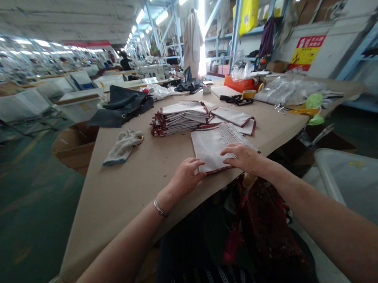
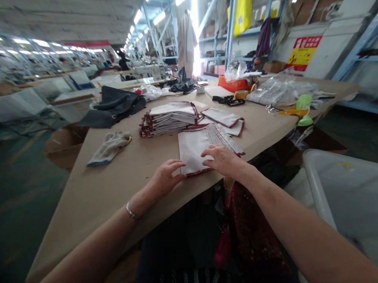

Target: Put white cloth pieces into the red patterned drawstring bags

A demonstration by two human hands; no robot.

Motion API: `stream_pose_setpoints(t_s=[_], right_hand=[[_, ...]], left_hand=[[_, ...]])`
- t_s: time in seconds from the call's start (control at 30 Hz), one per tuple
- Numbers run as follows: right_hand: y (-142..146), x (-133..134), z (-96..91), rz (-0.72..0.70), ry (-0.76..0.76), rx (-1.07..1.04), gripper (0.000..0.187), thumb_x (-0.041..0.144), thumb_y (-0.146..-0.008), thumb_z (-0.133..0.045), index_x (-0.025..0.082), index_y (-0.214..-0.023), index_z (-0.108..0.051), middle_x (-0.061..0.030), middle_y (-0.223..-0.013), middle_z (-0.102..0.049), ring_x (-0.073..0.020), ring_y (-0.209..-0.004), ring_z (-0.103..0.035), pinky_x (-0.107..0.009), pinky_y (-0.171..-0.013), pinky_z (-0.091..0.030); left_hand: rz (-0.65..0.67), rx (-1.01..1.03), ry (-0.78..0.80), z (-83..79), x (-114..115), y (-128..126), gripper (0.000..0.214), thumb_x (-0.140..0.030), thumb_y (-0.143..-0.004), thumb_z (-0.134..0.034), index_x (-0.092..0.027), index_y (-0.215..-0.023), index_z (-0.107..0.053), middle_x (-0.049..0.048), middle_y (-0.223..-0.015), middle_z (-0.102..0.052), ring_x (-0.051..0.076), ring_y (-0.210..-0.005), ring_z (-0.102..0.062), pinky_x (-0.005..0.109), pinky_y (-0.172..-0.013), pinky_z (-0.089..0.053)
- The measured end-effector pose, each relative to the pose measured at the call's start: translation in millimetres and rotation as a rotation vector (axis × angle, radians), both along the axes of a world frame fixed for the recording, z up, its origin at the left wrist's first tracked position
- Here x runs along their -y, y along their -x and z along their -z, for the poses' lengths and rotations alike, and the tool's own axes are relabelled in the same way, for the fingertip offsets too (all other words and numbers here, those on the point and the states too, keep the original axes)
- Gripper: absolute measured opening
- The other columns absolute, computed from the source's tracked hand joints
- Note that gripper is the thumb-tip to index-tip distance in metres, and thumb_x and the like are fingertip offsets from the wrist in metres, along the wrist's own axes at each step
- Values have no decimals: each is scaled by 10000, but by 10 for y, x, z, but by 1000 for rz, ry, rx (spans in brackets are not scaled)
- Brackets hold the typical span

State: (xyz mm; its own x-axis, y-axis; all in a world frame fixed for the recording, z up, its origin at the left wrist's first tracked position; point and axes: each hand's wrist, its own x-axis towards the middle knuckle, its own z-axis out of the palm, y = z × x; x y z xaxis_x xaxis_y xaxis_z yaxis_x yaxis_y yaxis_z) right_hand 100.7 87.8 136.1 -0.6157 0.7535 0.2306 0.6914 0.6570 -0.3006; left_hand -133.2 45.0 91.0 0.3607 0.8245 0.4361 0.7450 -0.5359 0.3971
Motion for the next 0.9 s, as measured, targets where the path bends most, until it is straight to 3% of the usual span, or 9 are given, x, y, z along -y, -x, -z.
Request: stream_pose_setpoints(t_s=[0.2,0.37,0.5,0.63,0.77,0.9], right_hand=[[163,144,-60,-41,-26,76,194,231,-846,-617,191,-1021,-692,-69,-1024,-668,-207,-980,-596,-328,-894,-440],[199,148,-40,-24,-19,93,192,222,-866,-592,171,-1027,-683,-74,-1008,-668,-203,-958,-599,-310,-866,-439],[244,159,-41,-22,-14,170,183,234,-907,-528,196,-993,-685,-61,-959,-664,-193,-927,-604,-295,-820,-446],[455,182,-29,-43,-125,312,179,286,-893,-547,172,-941,-676,-98,-956,-656,-242,-937,-597,-333,-792,-465],[555,75,-81,116,-187,377,211,152,-879,-471,154,-932,-675,-144,-984,-653,-278,-952,-603,-362,-753,-475],[359,-76,-271,381,-208,370,315,75,-855,-378,128,-983,-661,-188,-988,-659,-297,-878,-644,-378,-684,-472]], left_hand=[[91,-208,-37,30,-7,-58,140,-213,-824,-622,-159,-929,-697,81,-927,-700,201,-886,-632,343,-835,-512],[76,-328,-9,72,-32,-121,207,-125,-856,-501,-140,-856,-707,96,-854,-693,195,-815,-644,326,-785,-516],[4,-395,43,58,-40,-143,233,-85,-835,-474,-144,-835,-700,89,-826,-677,180,-772,-638,290,-723,-511],[-146,-298,42,-53,-30,-206,212,-108,-840,-468,-165,-800,-668,61,-797,-661,161,-716,-614,260,-653,-477],[-255,-119,-54,-153,6,-214,182,-97,-812,-470,-184,-746,-615,43,-791,-628,152,-723,-585,253,-658,-450],[-307,7,-81,-119,12,-150,125,-101,-768,-491,-191,-748,-576,37,-812,-596,155,-738,-566,266,-668,-439]])
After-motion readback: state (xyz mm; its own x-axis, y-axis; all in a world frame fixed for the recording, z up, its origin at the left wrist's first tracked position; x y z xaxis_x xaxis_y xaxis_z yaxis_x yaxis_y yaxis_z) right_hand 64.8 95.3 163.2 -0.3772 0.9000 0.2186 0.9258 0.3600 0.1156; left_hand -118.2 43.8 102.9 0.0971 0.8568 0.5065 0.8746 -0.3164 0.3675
